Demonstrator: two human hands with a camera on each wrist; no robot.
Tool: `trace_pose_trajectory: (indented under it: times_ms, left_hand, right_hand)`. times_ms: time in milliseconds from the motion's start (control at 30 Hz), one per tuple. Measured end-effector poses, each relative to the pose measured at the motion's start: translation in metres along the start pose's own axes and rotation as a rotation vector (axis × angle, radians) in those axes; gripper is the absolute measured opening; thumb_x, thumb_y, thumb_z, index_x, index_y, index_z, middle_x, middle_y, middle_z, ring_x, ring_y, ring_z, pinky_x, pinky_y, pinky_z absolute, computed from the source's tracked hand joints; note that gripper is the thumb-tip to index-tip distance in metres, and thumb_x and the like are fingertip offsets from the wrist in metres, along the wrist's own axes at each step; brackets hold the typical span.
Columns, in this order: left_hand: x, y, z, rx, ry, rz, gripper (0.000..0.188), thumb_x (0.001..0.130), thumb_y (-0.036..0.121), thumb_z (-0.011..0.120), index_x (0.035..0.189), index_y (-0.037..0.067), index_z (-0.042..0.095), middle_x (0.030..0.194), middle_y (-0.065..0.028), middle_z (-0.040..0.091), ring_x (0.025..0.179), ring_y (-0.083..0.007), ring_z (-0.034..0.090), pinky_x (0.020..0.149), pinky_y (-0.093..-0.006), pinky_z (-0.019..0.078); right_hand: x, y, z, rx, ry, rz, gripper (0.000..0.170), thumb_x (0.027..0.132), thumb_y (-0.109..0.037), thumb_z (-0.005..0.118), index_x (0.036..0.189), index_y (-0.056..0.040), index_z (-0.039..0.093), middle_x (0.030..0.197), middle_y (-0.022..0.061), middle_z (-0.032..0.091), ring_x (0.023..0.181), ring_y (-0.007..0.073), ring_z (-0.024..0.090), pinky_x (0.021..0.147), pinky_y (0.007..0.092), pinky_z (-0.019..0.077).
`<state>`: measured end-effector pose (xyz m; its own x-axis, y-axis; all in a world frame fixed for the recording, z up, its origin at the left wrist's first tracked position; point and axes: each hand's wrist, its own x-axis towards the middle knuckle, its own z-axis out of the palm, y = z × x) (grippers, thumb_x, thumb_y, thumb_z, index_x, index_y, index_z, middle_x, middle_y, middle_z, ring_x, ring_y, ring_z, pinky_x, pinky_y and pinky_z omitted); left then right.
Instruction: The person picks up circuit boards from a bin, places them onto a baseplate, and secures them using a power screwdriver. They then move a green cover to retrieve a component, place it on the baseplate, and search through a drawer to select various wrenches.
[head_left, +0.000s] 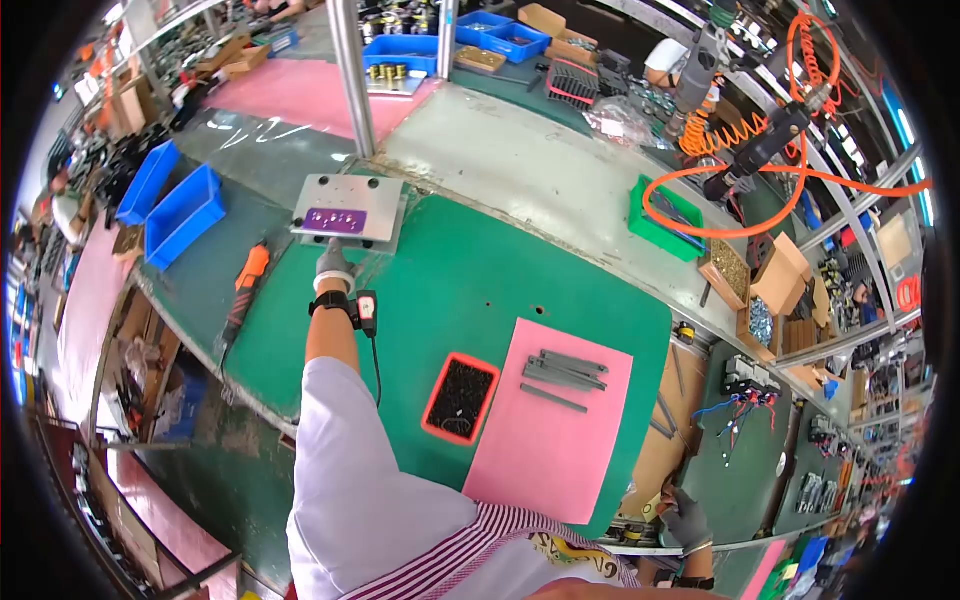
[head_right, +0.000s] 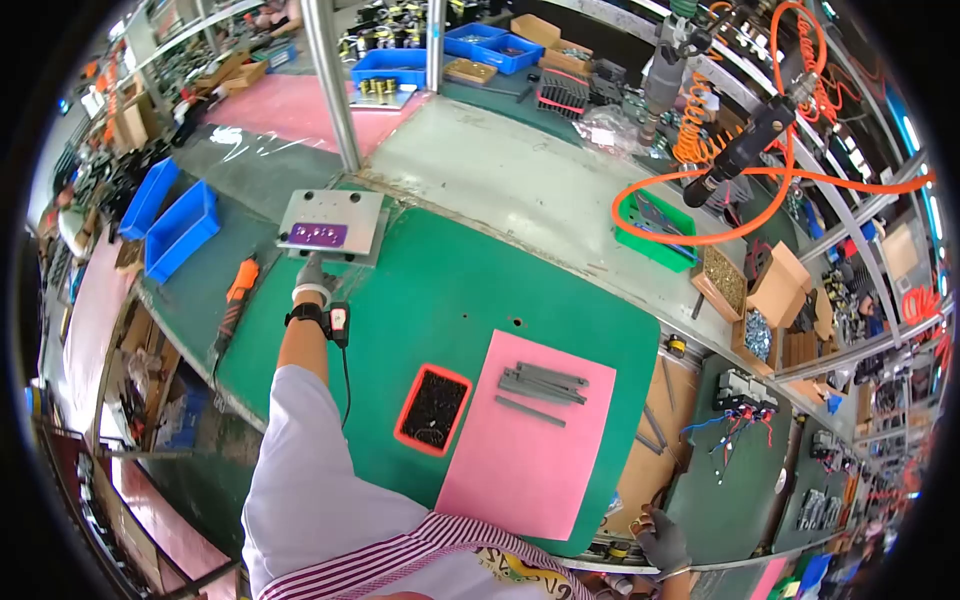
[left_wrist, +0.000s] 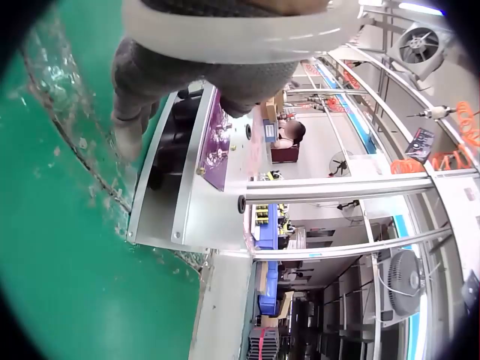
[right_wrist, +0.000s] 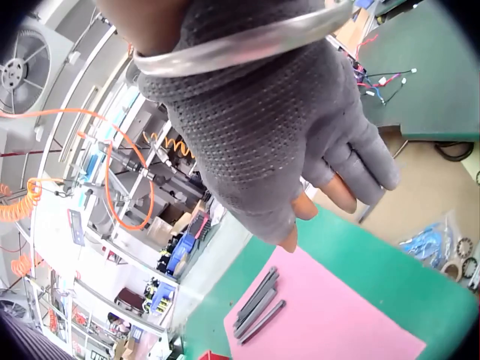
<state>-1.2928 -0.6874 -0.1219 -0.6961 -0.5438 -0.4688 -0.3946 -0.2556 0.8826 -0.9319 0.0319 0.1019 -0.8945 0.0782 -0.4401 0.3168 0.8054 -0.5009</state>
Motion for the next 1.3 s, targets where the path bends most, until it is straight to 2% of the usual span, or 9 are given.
trace_pose_trajectory:
  times_ms: [100, 300, 433, 567, 733, 867, 967, 1100, 1300]
  left_hand:
    - [-0.008, 0.031, 0.026, -0.536, 0.023, -0.174, 0.047, 0.09, 0.044, 0.039, 0.129, 0.016, 0.039, 0.129, -0.0064, 0.045, 0.114, -0.0288, 0.044, 0.094, -0.0489, 0.0314]
    - [0.062, 0.014, 0.031, -0.813, -0.025, -0.119, 0.02, 0.084, 0.032, 0.057, 0.081, 0.013, 0.056, 0.063, -0.0022, 0.057, 0.054, -0.0171, 0.052, 0.047, -0.0333, 0.0382]
    - [0.105, 0.004, 0.027, -0.622, -0.027, -0.039, 0.023, 0.086, 0.033, 0.052, 0.093, 0.012, 0.058, 0.085, -0.0019, 0.062, 0.077, -0.0194, 0.057, 0.072, -0.0369, 0.0434]
    - [0.019, 0.056, 0.049, -0.765, -0.03, -0.135, 0.046, 0.089, 0.03, 0.03, 0.126, 0.005, 0.043, 0.131, -0.0135, 0.042, 0.122, -0.0217, 0.039, 0.105, -0.0315, 0.02]
    - [-0.005, 0.04, -0.001, -0.638, -0.156, -0.114, 0.051, 0.083, 0.041, 0.042, 0.123, 0.008, 0.045, 0.121, -0.0111, 0.05, 0.11, -0.0258, 0.046, 0.096, -0.0384, 0.0297]
    - [-0.1, 0.043, -0.016, -0.399, -0.296, 0.083, 0.057, 0.079, 0.046, 0.052, 0.123, 0.011, 0.044, 0.116, -0.0108, 0.053, 0.104, -0.0281, 0.05, 0.092, -0.0424, 0.0347]
    - [-0.195, 0.058, 0.007, -0.288, -0.813, -0.006, 0.066, 0.077, 0.045, 0.056, 0.128, 0.007, 0.036, 0.12, -0.0127, 0.047, 0.108, -0.0272, 0.048, 0.093, -0.0409, 0.0378]
    - [-0.382, 0.07, 0.103, -0.101, -1.201, -0.017, 0.066, 0.078, 0.042, 0.053, 0.125, 0.0, 0.036, 0.119, -0.0151, 0.049, 0.105, -0.0264, 0.051, 0.088, -0.0387, 0.043]
    - [-0.572, 0.008, 0.244, 0.113, -1.594, -0.167, 0.055, 0.074, 0.026, 0.057, 0.119, -0.003, 0.041, 0.106, -0.0136, 0.056, 0.09, -0.0229, 0.059, 0.078, -0.0332, 0.0494]
  right_hand:
    - [0.018, -0.033, 0.005, 0.051, 0.012, 0.056, 0.041, 0.075, -0.018, 0.05, 0.112, -0.0007, 0.052, 0.086, 0.0119, 0.063, 0.075, 0.0213, 0.063, 0.065, 0.032, 0.0482]
    - [0.022, -0.065, 0.018, -0.11, -0.077, 0.188, 0.044, 0.075, -0.026, 0.061, 0.113, -0.0045, 0.053, 0.088, 0.0152, 0.063, 0.081, 0.0258, 0.063, 0.069, 0.0333, 0.0488]
    - [0.015, -0.071, 0.02, -0.204, -0.081, 0.223, 0.044, 0.076, -0.029, 0.061, 0.113, -0.0066, 0.053, 0.094, 0.014, 0.063, 0.086, 0.0287, 0.061, 0.074, 0.0355, 0.0479]
    - [-0.008, -0.066, 0.012, -0.212, -0.058, 0.275, 0.046, 0.077, -0.034, 0.057, 0.115, -0.0099, 0.053, 0.097, 0.0124, 0.062, 0.088, 0.0299, 0.06, 0.078, 0.0363, 0.046]
    - [-0.033, -0.03, 0.028, -0.146, -0.034, 0.262, 0.051, 0.076, -0.041, 0.054, 0.117, -0.0113, 0.052, 0.093, 0.0157, 0.062, 0.086, 0.0331, 0.059, 0.076, 0.0382, 0.0456]
    - [-0.043, -0.03, 0.024, 0.003, -0.06, 0.239, 0.056, 0.077, -0.046, 0.052, 0.119, -0.0081, 0.049, 0.094, 0.0141, 0.062, 0.086, 0.0276, 0.06, 0.075, 0.0367, 0.0453]
    - [-0.024, -0.02, 0.03, 0.324, 0.04, 0.06, 0.062, 0.079, -0.047, 0.053, 0.122, -0.0032, 0.045, 0.099, 0.0143, 0.059, 0.086, 0.0228, 0.058, 0.076, 0.0338, 0.0467]
    - [0.0, -0.046, 0.033, 1.303, 0.019, -0.074, 0.072, 0.081, -0.048, 0.052, 0.129, 0.001, 0.031, 0.118, 0.0202, 0.047, 0.102, 0.0282, 0.052, 0.078, 0.0382, 0.0495]
    - [-0.009, 0.016, 0.026, 1.947, -0.29, -0.32, 0.071, 0.08, -0.048, 0.056, 0.128, -0.0004, 0.033, 0.122, 0.0184, 0.046, 0.112, 0.0282, 0.046, 0.092, 0.0399, 0.041]
